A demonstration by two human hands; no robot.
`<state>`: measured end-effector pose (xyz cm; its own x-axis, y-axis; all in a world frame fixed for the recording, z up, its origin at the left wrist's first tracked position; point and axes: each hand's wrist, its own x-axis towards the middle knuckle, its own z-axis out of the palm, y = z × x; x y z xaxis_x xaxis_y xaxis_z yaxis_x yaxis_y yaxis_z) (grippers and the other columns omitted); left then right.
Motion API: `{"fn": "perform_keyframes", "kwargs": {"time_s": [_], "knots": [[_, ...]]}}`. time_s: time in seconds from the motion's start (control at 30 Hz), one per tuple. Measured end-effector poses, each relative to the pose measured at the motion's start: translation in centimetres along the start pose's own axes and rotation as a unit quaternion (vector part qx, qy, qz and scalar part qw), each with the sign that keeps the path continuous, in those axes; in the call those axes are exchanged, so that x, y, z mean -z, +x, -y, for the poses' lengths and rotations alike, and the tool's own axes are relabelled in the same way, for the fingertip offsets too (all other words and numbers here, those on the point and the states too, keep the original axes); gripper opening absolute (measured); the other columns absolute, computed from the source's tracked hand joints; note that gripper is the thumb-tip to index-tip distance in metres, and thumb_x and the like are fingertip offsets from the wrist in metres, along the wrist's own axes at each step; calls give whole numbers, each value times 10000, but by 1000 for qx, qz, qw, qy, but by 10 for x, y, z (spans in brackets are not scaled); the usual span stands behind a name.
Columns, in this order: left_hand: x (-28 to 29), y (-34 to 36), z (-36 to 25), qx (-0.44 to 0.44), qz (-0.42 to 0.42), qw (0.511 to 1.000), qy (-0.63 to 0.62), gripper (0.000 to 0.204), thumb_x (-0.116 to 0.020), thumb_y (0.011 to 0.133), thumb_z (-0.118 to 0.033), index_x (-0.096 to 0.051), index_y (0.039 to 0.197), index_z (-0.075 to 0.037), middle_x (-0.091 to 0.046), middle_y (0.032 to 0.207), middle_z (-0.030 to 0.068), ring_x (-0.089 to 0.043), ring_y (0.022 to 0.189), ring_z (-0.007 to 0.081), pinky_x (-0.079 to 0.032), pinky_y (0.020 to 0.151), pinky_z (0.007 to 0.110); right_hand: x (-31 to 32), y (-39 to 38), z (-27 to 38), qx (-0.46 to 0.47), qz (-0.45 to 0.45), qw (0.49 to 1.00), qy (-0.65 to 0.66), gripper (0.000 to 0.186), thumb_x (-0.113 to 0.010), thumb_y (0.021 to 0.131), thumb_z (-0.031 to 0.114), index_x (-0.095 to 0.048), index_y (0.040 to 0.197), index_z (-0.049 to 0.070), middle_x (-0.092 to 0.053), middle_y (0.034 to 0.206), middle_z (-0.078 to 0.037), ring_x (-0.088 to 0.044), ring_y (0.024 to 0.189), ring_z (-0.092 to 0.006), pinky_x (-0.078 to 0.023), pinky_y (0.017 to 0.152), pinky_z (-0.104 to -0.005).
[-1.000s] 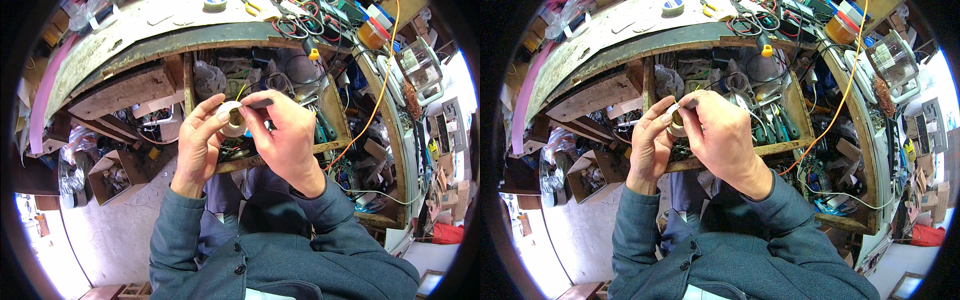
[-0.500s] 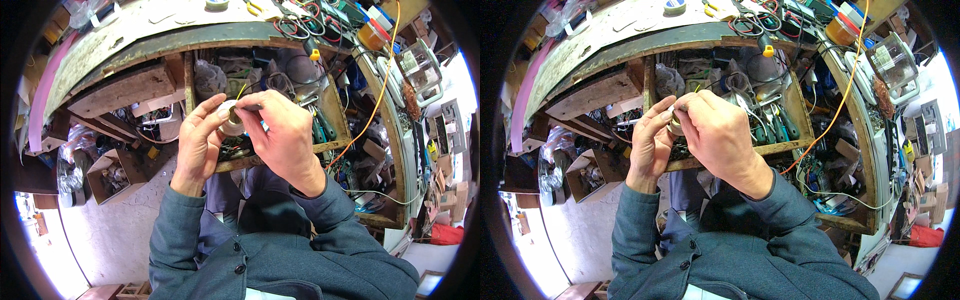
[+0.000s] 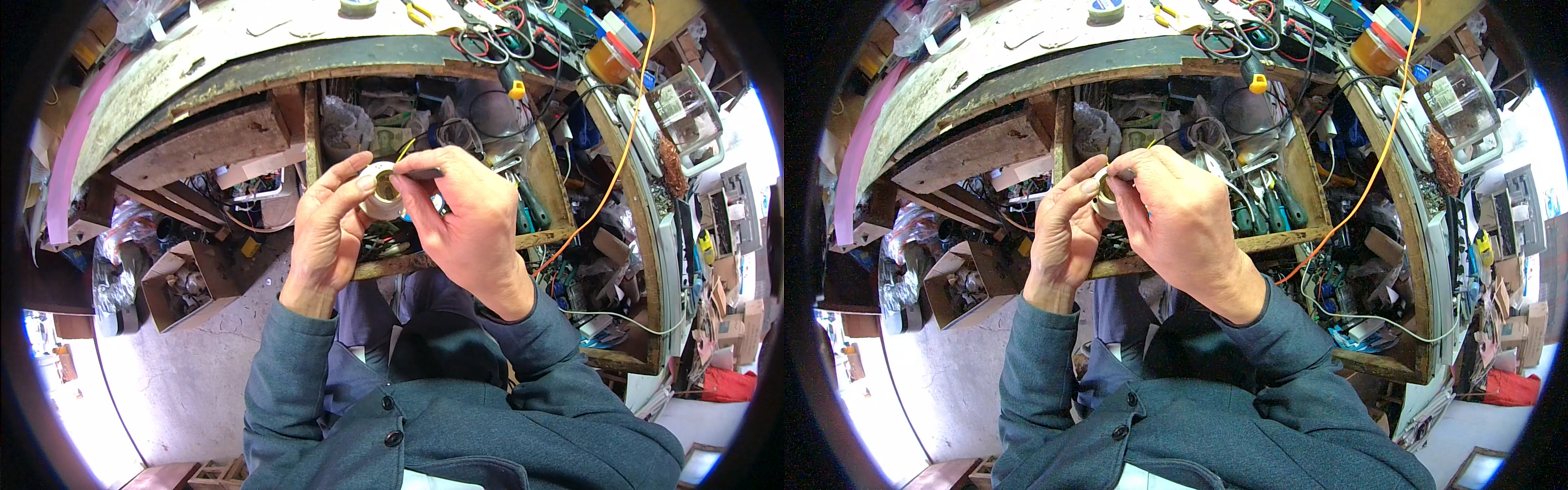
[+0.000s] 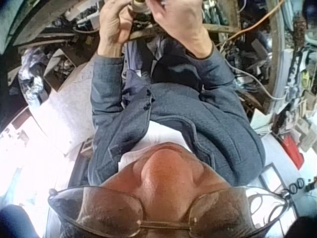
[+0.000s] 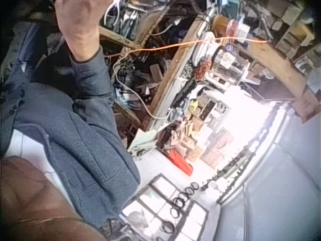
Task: The person works on a small cylindrical electrical component, stripping and inserting wires, then using pliers and a screwdriver to secure connections. They wrap the assembly with electrical tape and continue adjusting the wires inside the housing.
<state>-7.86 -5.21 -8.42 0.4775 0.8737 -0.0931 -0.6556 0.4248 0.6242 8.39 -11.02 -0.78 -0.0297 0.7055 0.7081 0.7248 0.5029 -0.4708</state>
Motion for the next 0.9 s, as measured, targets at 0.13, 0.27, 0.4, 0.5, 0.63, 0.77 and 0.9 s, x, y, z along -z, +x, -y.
{"fn": "perform_keyframes", "kwargs": {"time_s": [0.13, 0.27, 0.4, 0.5, 0.63, 0.77, 0.9], "knots": [[-1, 1, 2, -1, -2, 1000, -2, 485, -767, 958, -71, -581, 1391, 43, -705, 1272, 156, -710, 1147, 235, -601, 984, 391, 6, 1, 4, -21, -8, 999, 47, 109, -785, 922, -49, -732, 1014, -29, -754, 925, -111, -748, 786, -162, -604, 692, -274], [-8, -1, 1, 7, -19, 1000, 11, 519, -786, 943, -77, -566, 1394, 54, -698, 1263, 163, -709, 1148, 244, -602, 996, 397, 19, 27, 2, -138, -72, 979, 134, 99, -728, 989, 5, -655, 1052, -17, -724, 845, -111, -731, 698, -185, -560, 630, -297], [-3, 0, 3, -11, -23, 999, 21, 502, -762, 967, -96, -565, 1396, 76, -714, 1268, 189, -737, 1122, 252, -625, 988, 395, 22, 82, -50, -12, -5, 988, -153, 136, -735, 993, 130, -708, 1029, 2, -722, 776, -137, -689, 629, -231, -557, 628, -338], [4, 3, 2, -7, -17, 1000, 11, 513, -773, 954, -80, -563, 1399, 64, -706, 1263, 172, -721, 1131, 244, -615, 979, 388, -5, 109, -104, 28, 25, 968, -247, 198, -771, 946, 233, -760, 937, 36, -725, 790, -184, -717, 704, -378, -570, 652, -459], [0, 9, 2, -11, -15, 999, 29, 524, -764, 967, -116, -555, 1410, 69, -706, 1256, 161, -729, 1096, 230, -617, 953, 355, -24, 128, -134, 31, 29, 951, -307, 275, -786, 924, 341, -775, 895, 68, -742, 800, -181, -749, 775, -391, -585, 691, -505], [-2, 2, 0, -22, -15, 999, 25, 517, -766, 965, -119, -563, 1401, 71, -712, 1251, 156, -728, 1113, 216, -615, 954, 339, -21, 135, -134, 37, 21, 943, -331, 288, -777, 934, 384, -795, 947, 97, -749, 796, -167, -754, 776, -385, -594, 701, -499], [1, 2, 2, -20, -17, 1000, 5, 516, -770, 961, -100, -553, 1401, 59, -695, 1274, 150, -717, 1129, 221, -604, 976, 356, 17, 121, -126, 22, 86, 963, -256, 271, -766, 954, 341, -800, 993, 74, -754, 835, -149, -739, 790, -303, -576, 740, -425]]}}
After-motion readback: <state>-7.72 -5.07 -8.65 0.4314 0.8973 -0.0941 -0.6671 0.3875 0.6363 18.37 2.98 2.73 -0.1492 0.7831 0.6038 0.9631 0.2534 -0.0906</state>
